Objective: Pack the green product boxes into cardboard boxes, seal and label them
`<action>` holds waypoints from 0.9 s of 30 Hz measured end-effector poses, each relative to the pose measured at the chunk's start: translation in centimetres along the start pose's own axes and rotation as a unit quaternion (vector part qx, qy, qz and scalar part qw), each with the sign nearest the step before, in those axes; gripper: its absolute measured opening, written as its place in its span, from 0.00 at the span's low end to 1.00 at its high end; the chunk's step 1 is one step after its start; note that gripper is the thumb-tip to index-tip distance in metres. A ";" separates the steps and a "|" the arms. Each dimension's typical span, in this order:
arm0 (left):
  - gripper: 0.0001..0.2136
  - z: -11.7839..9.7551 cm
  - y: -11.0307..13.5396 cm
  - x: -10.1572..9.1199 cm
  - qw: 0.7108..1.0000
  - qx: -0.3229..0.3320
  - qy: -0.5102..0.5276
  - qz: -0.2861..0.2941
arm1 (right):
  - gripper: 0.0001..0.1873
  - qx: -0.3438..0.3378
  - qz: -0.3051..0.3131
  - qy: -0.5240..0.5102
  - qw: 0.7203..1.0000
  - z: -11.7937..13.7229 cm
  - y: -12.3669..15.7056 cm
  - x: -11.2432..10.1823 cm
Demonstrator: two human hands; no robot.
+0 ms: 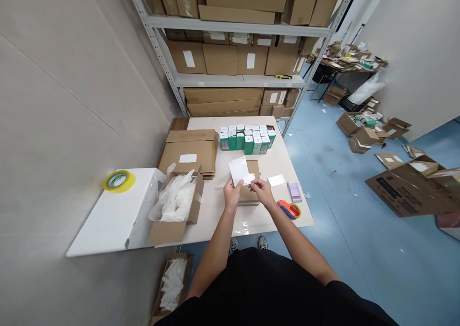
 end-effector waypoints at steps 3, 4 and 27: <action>0.21 -0.2 0.4 0.4 1.000 0.004 -0.004 -0.005 | 0.15 0.003 0.000 -0.004 1.000 0.0 0.0 -0.5; 0.21 -0.2 0.4 0.5 1.000 0.005 -0.006 -0.006 | 0.15 0.005 0.000 -0.004 1.000 0.1 0.0 -0.7; 0.11 -3.4 3.3 3.6 0.971 0.139 -0.164 0.101 | 0.17 -0.085 0.068 0.047 0.993 3.3 0.8 -2.6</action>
Point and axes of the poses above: each hand's wrist, its own y-axis away from the middle knuckle, its own x-axis out of the palm, z = x × y, the point moved 4 cm from there along -y, towards the middle knuckle, and after that the axes turned 4 degrees about -x, right-handed, at the moved point
